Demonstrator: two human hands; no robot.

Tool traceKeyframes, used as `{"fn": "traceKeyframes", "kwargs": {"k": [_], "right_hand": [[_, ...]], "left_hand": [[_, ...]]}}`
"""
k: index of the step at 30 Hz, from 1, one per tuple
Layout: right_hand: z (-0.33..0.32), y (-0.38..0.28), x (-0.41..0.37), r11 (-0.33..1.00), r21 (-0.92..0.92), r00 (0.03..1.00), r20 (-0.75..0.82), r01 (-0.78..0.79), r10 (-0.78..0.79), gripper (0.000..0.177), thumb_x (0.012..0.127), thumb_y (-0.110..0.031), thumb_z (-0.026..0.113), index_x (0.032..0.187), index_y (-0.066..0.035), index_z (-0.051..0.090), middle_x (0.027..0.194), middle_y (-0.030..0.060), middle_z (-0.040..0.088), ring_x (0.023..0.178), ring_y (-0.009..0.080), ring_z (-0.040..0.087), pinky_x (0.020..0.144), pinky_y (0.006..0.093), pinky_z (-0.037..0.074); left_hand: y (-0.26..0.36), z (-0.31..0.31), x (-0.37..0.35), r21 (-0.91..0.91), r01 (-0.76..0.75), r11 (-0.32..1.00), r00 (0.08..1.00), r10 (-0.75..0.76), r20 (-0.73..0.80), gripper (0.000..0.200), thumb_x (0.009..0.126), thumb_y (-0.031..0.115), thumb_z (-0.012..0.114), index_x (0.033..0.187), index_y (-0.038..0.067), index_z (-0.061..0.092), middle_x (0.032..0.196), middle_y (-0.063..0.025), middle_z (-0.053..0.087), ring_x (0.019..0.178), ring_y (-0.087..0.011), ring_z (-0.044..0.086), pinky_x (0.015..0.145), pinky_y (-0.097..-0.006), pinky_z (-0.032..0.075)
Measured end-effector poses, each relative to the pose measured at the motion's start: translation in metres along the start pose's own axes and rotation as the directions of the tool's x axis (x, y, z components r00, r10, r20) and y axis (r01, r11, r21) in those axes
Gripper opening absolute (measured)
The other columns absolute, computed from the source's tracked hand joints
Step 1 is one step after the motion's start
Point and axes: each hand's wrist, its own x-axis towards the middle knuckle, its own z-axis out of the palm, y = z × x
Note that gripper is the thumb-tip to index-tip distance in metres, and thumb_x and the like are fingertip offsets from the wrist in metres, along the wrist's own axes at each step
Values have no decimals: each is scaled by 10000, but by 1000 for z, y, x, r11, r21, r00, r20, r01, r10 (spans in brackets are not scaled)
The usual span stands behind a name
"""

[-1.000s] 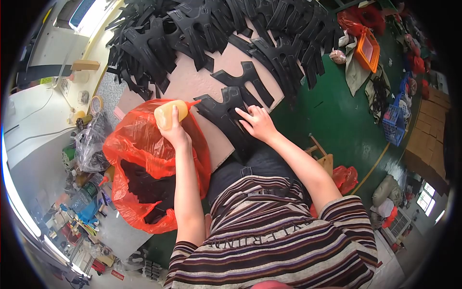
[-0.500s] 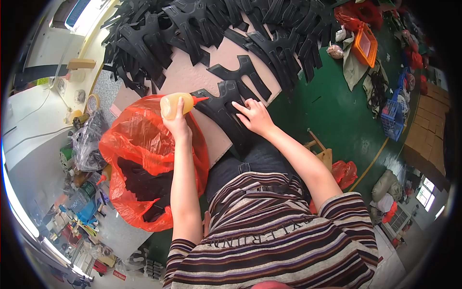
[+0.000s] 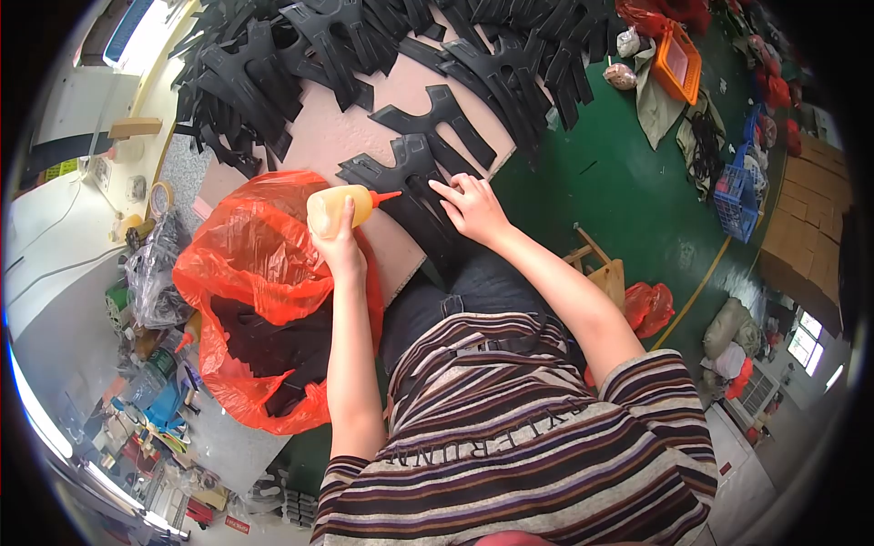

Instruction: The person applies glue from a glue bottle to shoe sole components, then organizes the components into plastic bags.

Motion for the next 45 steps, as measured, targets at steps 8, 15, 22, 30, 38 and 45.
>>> {"fn": "traceKeyframes", "kwargs": {"k": [8, 15, 22, 30, 38, 45], "right_hand": [[2, 4, -1, 1000, 22, 1000, 10, 3, -4, 413, 866, -149, 648, 1278, -177, 633, 992, 86, 556, 934, 265, 577, 840, 392, 428], [8, 7, -5, 999, 37, 1000, -3, -11, 11, 422, 874, -154, 641, 1293, -189, 623, 991, 87, 555, 922, 267, 578, 836, 392, 431], [-6, 5, -12, 991, 127, 997, -59, -46, 54, 416, 882, -139, 633, 1297, -160, 612, 1080, 82, 571, 978, 271, 586, 880, 396, 452], [-8, 9, -38, 997, 60, 998, -25, -57, 58, 396, 857, -139, 658, 1252, -150, 642, 1069, 61, 560, 988, 241, 577, 846, 377, 435], [-7, 10, -39, 996, 67, 998, -35, -57, 59, 426, 844, -131, 666, 1268, -164, 635, 1070, 83, 571, 984, 254, 580, 849, 384, 434], [-7, 11, -39, 995, 72, 997, -40, -66, 69, 429, 848, -137, 666, 1274, -161, 626, 1085, 83, 570, 988, 256, 582, 851, 383, 432]], "left_hand": [[-9, -3, -33, 123, -48, 991, 994, 36, 101, 392, 819, 53, 793, 1136, 16, 564, 1064, -64, 615, 981, -151, 608, 900, -301, 483], [-24, -5, -86, 251, 13, 968, 987, -53, 150, 347, 808, 77, 806, 1068, 18, 584, 994, -52, 621, 922, -137, 602, 864, -289, 480], [-8, -8, -90, -140, 398, 907, 907, -366, 206, 307, 891, 106, 693, 1168, 94, 560, 1109, -59, 613, 1008, -199, 636, 879, -385, 534], [5, 65, 28, -148, -13, 989, 997, 24, 75, 421, 821, 42, 787, 1167, 49, 548, 1107, -66, 608, 1011, -173, 619, 880, -347, 524], [-18, 84, 67, 5, -117, 993, 988, 116, 106, 429, 815, 62, 801, 1174, 37, 567, 1120, -72, 623, 1014, -186, 634, 860, -332, 535], [2, 78, 42, -57, -3, 998, 983, 14, 186, 380, 833, 76, 782, 1147, 43, 570, 1096, -59, 617, 987, -160, 626, 851, -316, 523]]}}
